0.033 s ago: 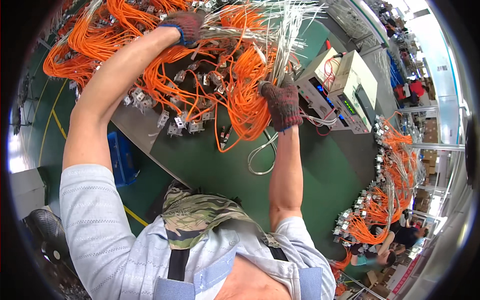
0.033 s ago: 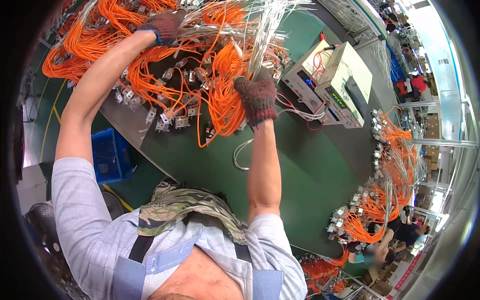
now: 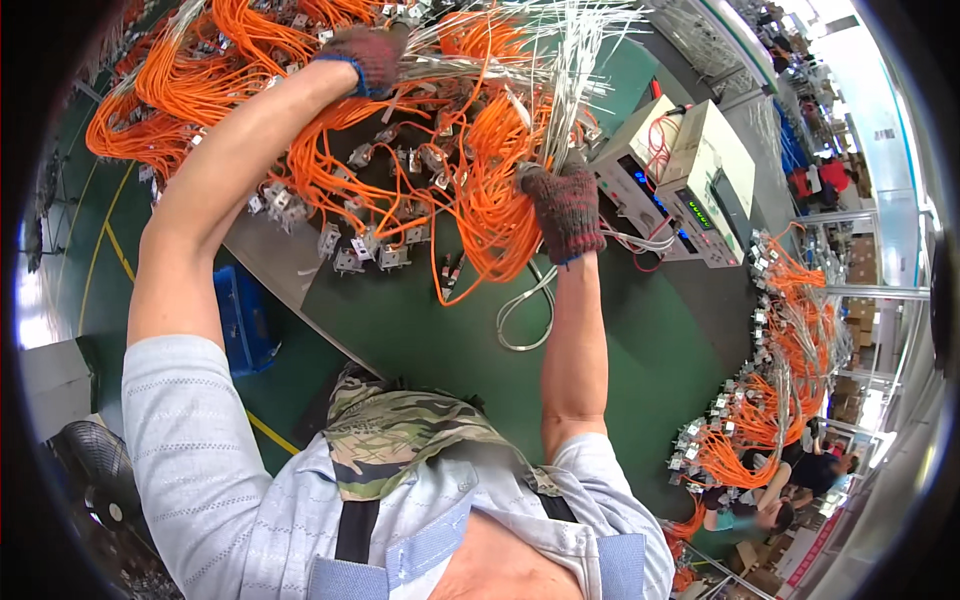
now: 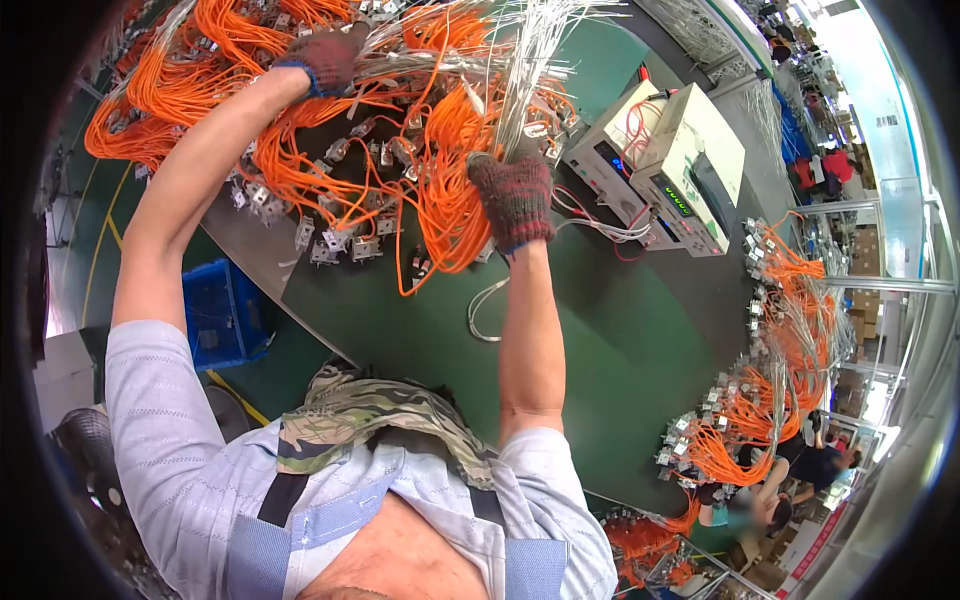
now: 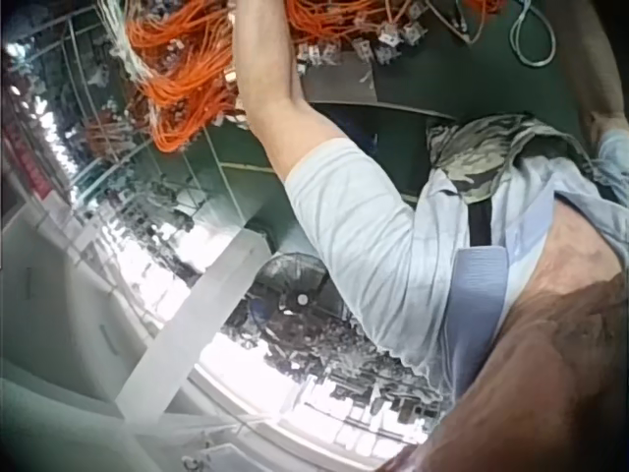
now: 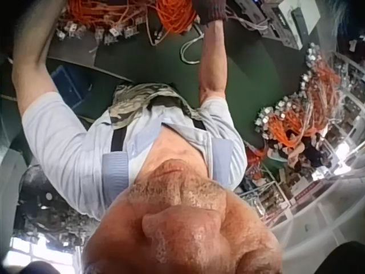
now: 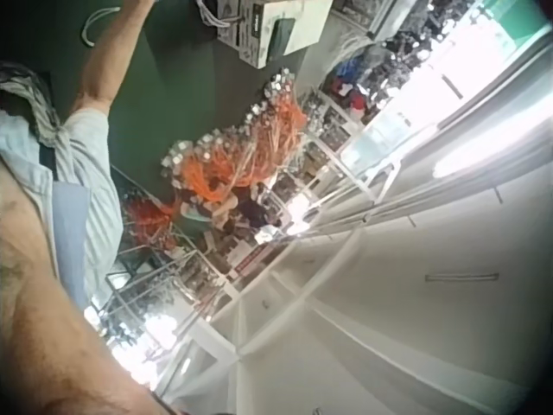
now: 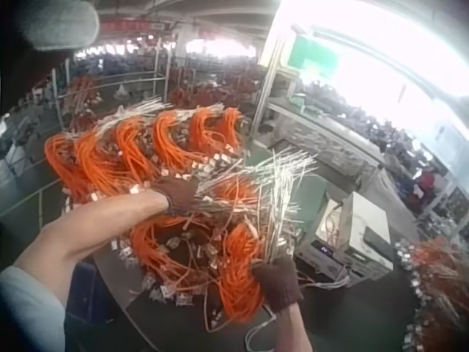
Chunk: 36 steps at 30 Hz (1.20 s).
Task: Manually sorting, bundling, and testing batches of orange electrical wire harness assemblies at a factory workstation.
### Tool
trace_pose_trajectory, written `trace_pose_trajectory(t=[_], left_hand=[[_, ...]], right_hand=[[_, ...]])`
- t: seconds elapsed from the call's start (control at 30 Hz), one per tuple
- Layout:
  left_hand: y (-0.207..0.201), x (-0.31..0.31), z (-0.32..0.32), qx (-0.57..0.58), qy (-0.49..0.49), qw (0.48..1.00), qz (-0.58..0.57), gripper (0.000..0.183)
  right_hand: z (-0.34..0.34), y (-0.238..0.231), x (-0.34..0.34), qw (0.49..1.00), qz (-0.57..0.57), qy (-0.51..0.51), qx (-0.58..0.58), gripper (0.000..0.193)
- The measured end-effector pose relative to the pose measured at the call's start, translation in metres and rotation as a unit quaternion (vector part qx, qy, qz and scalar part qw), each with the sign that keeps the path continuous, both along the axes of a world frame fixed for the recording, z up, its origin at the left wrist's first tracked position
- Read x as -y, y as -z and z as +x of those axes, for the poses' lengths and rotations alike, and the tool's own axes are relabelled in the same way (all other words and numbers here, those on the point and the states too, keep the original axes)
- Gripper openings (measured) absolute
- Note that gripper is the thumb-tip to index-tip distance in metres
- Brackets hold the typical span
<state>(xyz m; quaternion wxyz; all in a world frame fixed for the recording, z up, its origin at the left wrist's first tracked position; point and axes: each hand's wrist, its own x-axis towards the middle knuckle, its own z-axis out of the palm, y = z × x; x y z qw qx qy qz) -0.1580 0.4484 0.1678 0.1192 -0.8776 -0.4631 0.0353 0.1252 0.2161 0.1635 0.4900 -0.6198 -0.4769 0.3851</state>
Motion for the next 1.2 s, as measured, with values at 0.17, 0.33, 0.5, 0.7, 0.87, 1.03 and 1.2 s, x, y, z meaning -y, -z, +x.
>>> trace_pose_trajectory(t=[0.17,0.33,0.5,0.7,0.87,1.03,1.2], left_hand=[[-0.039,0.052,0.02,0.002,-0.077,0.994,-0.08,0.072],[-0.034,0.059,0.03,-0.007,-0.076,0.996,-0.055,0.077],[-0.023,0.05,0.036,0.026,-0.089,0.993,-0.072,0.073],[0.004,0.033,0.047,-0.057,-0.085,0.995,0.004,0.057],[0.013,0.011,0.053,-0.021,-0.098,0.994,0.048,0.056],[0.056,-0.052,0.003,-0.062,-0.147,0.987,0.032,0.054],[0.033,-0.009,0.044,-0.228,-0.108,0.963,0.094,0.056]], right_hand=[[-0.005,-0.008,-0.004,0.985,-0.022,0.03,0.171,0.045],[-0.007,-0.003,0.005,1.0,-0.024,-0.011,-0.003,0.041],[-0.033,-0.01,0.001,0.897,0.028,-0.122,-0.424,0.053],[-0.038,0.004,-0.006,0.869,-0.038,-0.118,-0.478,0.06],[-0.043,-0.044,0.001,0.921,-0.055,-0.057,-0.381,0.043],[0.053,-0.102,0.126,0.931,-0.007,0.082,-0.356,0.037],[0.038,-0.13,0.185,0.799,0.145,-0.136,-0.567,0.029]])
